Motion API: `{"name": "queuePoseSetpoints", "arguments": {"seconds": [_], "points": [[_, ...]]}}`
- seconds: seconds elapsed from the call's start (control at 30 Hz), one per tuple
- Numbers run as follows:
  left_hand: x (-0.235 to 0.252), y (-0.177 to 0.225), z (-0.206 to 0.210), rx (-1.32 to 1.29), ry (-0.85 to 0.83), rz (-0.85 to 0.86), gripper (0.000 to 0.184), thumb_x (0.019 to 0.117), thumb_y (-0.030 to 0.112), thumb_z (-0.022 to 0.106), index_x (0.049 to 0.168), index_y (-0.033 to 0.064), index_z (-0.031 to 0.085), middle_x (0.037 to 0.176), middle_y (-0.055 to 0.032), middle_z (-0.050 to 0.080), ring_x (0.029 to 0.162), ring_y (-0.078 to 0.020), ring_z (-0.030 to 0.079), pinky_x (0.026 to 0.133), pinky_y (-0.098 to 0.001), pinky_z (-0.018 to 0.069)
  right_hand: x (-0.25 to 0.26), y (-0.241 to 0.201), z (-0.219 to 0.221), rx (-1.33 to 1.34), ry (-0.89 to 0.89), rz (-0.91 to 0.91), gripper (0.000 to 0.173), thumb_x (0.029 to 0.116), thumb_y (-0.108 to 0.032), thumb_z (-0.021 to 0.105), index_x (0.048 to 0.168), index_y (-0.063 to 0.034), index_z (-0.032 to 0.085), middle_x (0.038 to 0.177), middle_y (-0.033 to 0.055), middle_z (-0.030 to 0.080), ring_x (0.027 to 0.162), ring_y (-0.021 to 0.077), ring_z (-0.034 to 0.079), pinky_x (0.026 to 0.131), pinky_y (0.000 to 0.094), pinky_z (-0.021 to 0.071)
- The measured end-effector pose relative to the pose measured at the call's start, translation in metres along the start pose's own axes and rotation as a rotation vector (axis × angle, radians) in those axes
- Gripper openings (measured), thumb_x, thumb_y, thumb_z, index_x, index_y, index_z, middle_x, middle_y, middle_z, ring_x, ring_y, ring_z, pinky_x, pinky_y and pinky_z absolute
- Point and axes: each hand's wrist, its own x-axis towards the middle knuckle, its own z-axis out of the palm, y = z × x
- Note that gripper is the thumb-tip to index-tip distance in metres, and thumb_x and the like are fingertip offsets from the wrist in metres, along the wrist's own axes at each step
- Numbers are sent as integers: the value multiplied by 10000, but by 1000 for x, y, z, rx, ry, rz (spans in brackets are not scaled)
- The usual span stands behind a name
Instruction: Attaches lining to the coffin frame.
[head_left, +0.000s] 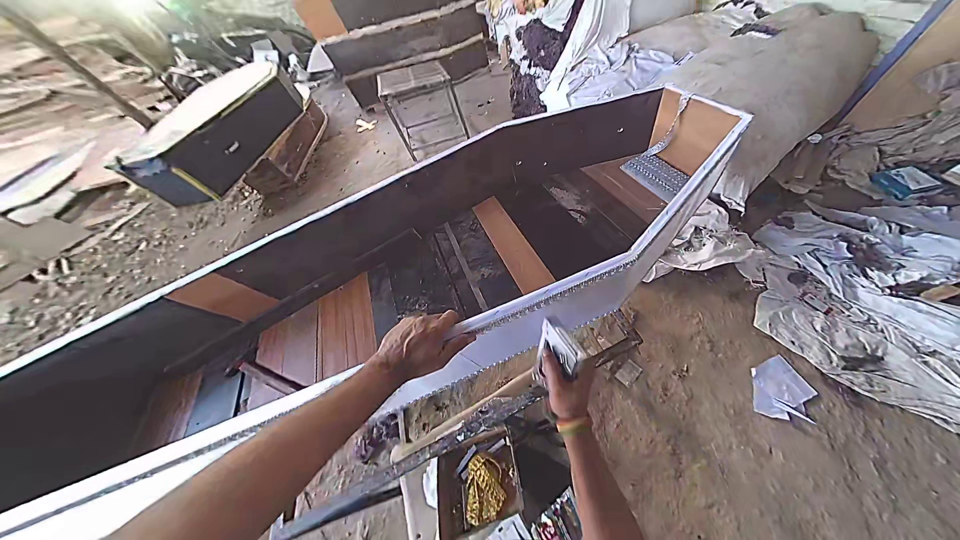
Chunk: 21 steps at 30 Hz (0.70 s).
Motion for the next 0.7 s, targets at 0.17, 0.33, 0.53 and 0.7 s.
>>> {"name": "queuePoseSetpoints", "arguments": {"seconds": [0.17,0.33,0.53,0.7], "points": [[-2,5,-5,4,-43,-31,766,937,776,430,1218,94,637,969,-160,723,921,-365,729,781,-575,576,-101,-9,-22,217,161,390,375,772,-113,756,1086,58,644,826,94,723,728,159,712,698,340,622],[-8,-18,8,-200,194,136,853,935,811,281,1217,103,664,925,-133,729,858,-316,727,751,-564,580,-126,-26,-10,215,-78,462,456,812,-85,739,1230,49,616,1109,116,730,1022,136,706,904,302,590],[1,-36,22,-523,477,357,826,1051,666,141,1158,44,674,830,-80,703,721,-171,676,658,-402,559,-99,-28,67,91,-237,190,416,867,-324,725,1135,-11,669,869,18,727,781,92,701,742,307,605],[5,-40,24,-667,560,407,845,1063,645,141,1192,-13,657,748,-28,680,634,-73,630,612,-296,553,-105,-23,121,125,-217,139,371,871,-346,720,1073,-36,692,798,-22,702,704,42,664,673,268,581]]}}
